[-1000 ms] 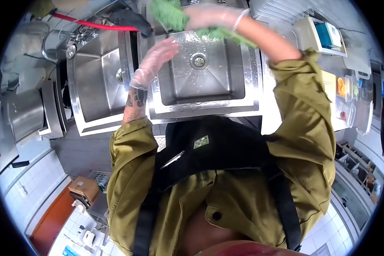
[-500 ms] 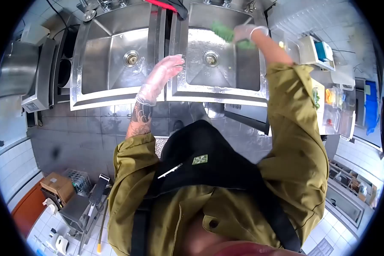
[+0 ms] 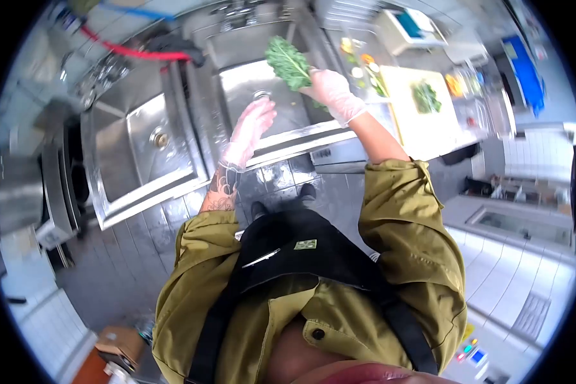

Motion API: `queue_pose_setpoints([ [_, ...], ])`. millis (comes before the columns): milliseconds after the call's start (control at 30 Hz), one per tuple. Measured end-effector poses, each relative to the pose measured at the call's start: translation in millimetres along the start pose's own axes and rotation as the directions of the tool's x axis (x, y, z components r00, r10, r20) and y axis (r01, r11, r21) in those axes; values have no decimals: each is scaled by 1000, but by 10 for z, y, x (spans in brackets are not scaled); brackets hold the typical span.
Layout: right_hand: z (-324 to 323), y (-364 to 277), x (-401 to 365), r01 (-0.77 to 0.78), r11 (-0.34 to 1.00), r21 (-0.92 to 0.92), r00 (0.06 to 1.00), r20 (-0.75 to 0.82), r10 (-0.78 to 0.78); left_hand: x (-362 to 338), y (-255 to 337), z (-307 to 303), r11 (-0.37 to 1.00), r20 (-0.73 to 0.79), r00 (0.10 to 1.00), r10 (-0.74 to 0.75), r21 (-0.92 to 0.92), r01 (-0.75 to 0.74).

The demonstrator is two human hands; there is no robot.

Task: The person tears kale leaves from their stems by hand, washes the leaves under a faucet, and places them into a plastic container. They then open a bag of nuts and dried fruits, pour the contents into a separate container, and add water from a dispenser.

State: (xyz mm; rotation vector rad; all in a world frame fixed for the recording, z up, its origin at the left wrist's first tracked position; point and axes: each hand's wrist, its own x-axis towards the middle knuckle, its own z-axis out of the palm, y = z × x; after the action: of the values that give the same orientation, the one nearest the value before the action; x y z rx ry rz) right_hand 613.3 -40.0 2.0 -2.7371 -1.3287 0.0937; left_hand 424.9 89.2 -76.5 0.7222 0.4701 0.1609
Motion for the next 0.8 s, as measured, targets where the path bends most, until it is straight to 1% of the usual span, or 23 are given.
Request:
queue_pose_setpoints([
  [67,-364,191,-284,-31,990,140,1000,7,31,193,-34,583,998,92,995,43,32,-46],
  [100,-561,322,-399,-133,965,227,983,153,99,331,-96,860,996,122,989,79,33,-84],
  [133,-790,433,-532,-157,916,370,977,194,89,403,-79,1151,993,145,983,110,24,-115],
  [167,-972,585,-729,-168,846,506,974,215,65,469,-104,1447,989,295,945,141,-2,-147],
  [200,-1070,738,-917,-170,758,630,974,225,31,475,-138,1759,990,356,925,131,-1,-140],
  [233,-1112,941,-1078,-229,616,754,959,283,11,473,-200,2082,991,413,903,124,-1,-135],
  [267,-1143,1143,-1218,-147,503,852,987,157,23,523,-286,2380,991,464,878,119,-1,-134],
  [300,-1174,1343,-1360,-39,389,921,999,28,33,632,-395,2645,985,472,876,102,75,-155],
  [333,-1258,1691,-1393,-15,428,904,999,-7,48,773,-530,2906,981,485,871,82,117,-157],
  [367,-1326,2042,-1429,7,467,884,997,-41,63,1066,-630,3206,962,431,899,79,205,-183],
  [400,-1118,2604,-1463,-9,611,792,1000,6,8,1133,-733,3499,924,406,907,114,292,-246],
  [433,-1002,3091,-1545,-18,735,678,997,66,-37,1152,-797,3815,856,418,897,146,401,-326],
  [467,-1028,3467,-1669,-90,580,810,996,83,39,1181,-877,4086,770,429,886,174,502,-394],
  [500,-1142,3845,-1744,-142,399,906,988,109,106,1305,-993,4317,624,483,844,233,591,-510],
  [533,-1329,4178,-1766,-172,200,965,976,139,168,1355,-1062,4589,345,530,800,281,722,-599],
  [567,-1698,4341,-1853,-189,69,980,953,166,253,1418,-1167,4821,265,559,787,262,742,-615],
  [600,-1839,4489,-1897,-169,82,982,948,140,285,1461,-1267,5003,193,580,779,239,758,-624],
  [633,-1952,4627,-1891,-154,103,983,943,115,311,1523,-1351,5141,81,634,742,220,746,-661],
  [667,-2061,4723,-1867,-143,127,982,939,94,330,1567,-1431,5262,72,646,737,200,741,-668],
  [700,-2189,4790,-1811,-235,102,967,938,197,284,1604,-1486,5356,60,654,733,190,737,-673],
  [733,-2140,4951,-1741,-209,124,970,962,181,205,1629,-1513,5403,44,659,730,182,736,-676],
  [767,-2015,5151,-1610,-175,144,974,980,158,121,1672,-1528,5390,148,602,790,117,776,-613],
  [800,-1980,5266,-1496,-136,162,977,991,132,35,1720,-1548,5393,262,575,813,97,773,-578],
])
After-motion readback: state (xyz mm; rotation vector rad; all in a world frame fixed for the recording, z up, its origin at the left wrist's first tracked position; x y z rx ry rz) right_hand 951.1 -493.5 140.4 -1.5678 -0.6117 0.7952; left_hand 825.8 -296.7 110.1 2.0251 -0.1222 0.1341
